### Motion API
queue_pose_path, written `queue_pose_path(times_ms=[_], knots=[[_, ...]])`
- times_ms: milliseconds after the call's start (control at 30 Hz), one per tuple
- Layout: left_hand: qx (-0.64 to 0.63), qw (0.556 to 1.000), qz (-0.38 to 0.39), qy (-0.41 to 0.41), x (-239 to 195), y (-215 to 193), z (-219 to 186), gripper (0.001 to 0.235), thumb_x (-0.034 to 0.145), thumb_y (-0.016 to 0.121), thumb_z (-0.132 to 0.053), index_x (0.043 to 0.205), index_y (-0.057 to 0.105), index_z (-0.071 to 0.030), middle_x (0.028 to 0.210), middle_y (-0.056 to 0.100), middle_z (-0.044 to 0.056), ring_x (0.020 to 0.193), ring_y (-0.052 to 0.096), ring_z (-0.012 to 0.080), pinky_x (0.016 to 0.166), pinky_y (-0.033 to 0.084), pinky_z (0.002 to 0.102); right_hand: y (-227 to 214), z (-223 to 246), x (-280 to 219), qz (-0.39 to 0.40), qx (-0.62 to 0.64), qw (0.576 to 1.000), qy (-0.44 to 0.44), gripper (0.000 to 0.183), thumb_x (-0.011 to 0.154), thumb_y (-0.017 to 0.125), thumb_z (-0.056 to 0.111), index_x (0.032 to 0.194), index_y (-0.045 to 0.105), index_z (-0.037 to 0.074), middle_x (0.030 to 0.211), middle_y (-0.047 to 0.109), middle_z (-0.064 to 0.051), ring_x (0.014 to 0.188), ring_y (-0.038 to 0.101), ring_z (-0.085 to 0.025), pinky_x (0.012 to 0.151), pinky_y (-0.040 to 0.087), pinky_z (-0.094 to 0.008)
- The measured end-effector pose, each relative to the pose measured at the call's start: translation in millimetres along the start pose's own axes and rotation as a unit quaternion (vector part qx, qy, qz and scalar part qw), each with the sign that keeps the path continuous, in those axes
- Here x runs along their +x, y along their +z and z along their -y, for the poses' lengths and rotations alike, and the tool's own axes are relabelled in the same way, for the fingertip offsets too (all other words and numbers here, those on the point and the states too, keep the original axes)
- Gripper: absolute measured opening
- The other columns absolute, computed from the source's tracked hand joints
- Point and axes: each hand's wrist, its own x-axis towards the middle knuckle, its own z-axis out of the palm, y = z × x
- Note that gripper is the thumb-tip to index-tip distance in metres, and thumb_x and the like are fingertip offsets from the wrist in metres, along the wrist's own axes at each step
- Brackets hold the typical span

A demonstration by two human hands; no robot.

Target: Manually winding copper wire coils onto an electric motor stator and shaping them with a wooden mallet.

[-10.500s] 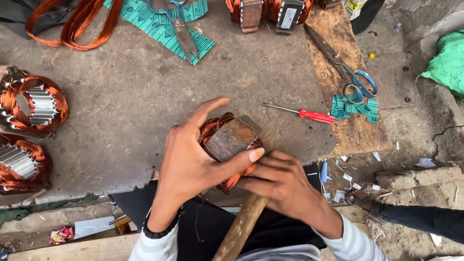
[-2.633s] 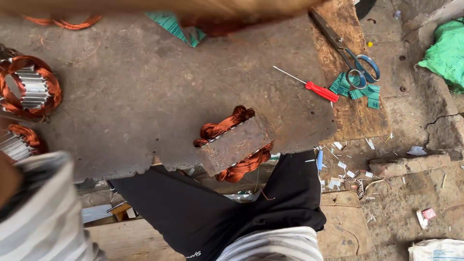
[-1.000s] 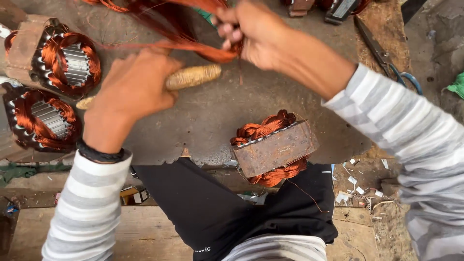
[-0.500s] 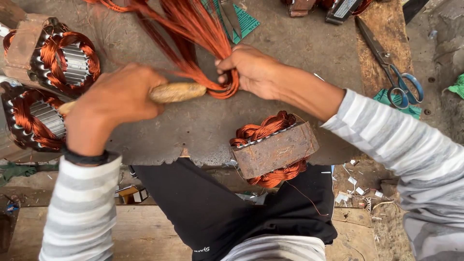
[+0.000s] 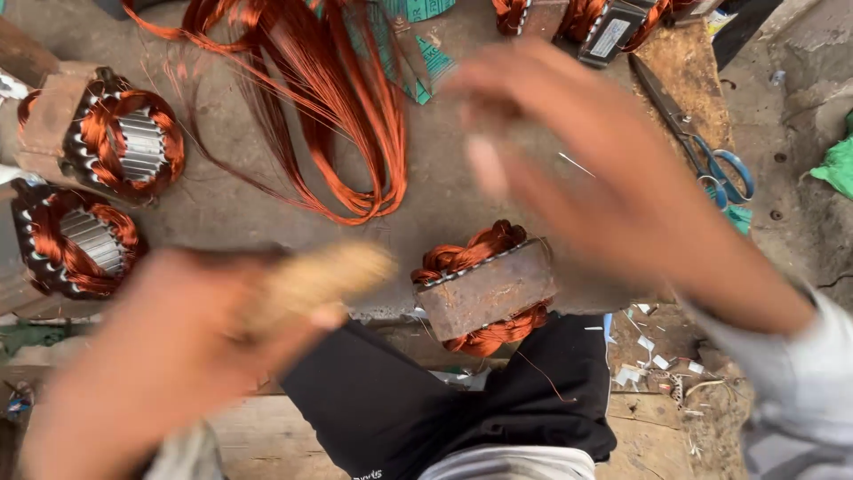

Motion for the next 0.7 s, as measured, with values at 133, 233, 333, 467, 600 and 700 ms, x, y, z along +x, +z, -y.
queue_pose_path(times_ms=[133,233,333,467,600,700], knots=[[-0.024,0.952,0.031,0.303,-6.0,40.3,-50.9,0.021,0.074,0.075,-0.025,0.095,0.08,-0.02,0.092,0.079,0.006,0.08,0.075,0.0298,0.077,0.06,0.046,3.4,63.1,-72.3,-0.026,-0.188,0.966,-0.178,0.059,0.086,0.065,0.044,0.137,0.056,0.015,0.133,0.061,-0.015,0.121,0.063,-0.03,0.096,0.052,-0.045],[-0.023,0.948,0.133,0.288,-5.7,54.2,-86.4,0.056,0.076,0.078,-0.035,0.126,0.068,-0.011,0.118,0.07,0.012,0.103,0.069,0.0342,0.088,0.054,0.048,30.7,76.3,-130.9,-0.018,-0.295,0.949,-0.108,0.06,0.086,0.072,0.038,0.143,0.057,0.029,0.128,0.064,-0.014,0.105,0.064,-0.028,0.084,0.051,-0.042],[-0.042,0.946,-0.051,0.317,-11.1,53.5,-89.8,0.074,0.078,0.084,-0.043,0.136,0.06,-0.004,0.137,0.06,0.019,0.121,0.059,0.0435,0.092,0.047,0.052,47.4,21.3,-177.8,-0.02,-0.259,0.963,0.077,0.073,0.078,0.077,0.047,0.146,0.057,0.029,0.106,0.064,-0.012,0.086,0.063,-0.027,0.074,0.051,-0.041],[-0.173,0.912,-0.149,0.341,2.3,33.7,-45.6,0.099,0.058,0.093,-0.044,0.141,0.056,-0.006,0.144,0.058,0.018,0.137,0.056,0.0368,0.113,0.041,0.045,97.9,-35.5,-245.4,-0.076,-0.036,0.971,0.224,0.08,0.076,0.077,0.052,0.142,0.057,0.012,0.084,0.06,-0.007,0.074,0.061,-0.022,0.066,0.051,-0.036],[-0.216,0.928,-0.102,0.287,42.4,82.9,-21.4,0.148,0.041,0.102,-0.042,0.16,0.021,-0.006,0.154,0.051,0.02,0.147,0.043,0.0387,0.121,0.031,0.053,155.0,-42.8,-301.8,-0.171,0.625,0.703,0.294,0.066,0.098,0.068,0.043,0.135,0.053,-0.009,0.071,0.048,-0.002,0.059,0.049,-0.011,0.05,0.043,-0.027],[-0.285,0.896,-0.093,0.327,55.9,99.8,-18.7,0.153,0.045,0.102,-0.042,0.164,0.011,-0.01,0.154,0.053,0.016,0.151,0.046,0.0355,0.126,0.03,0.056,155.6,-33.6,-282.6,-0.13,0.773,0.535,0.317,0.073,0.096,0.065,0.049,0.131,0.046,-0.012,0.082,0.047,-0.003,0.061,0.045,-0.012,0.048,0.039,-0.027]])
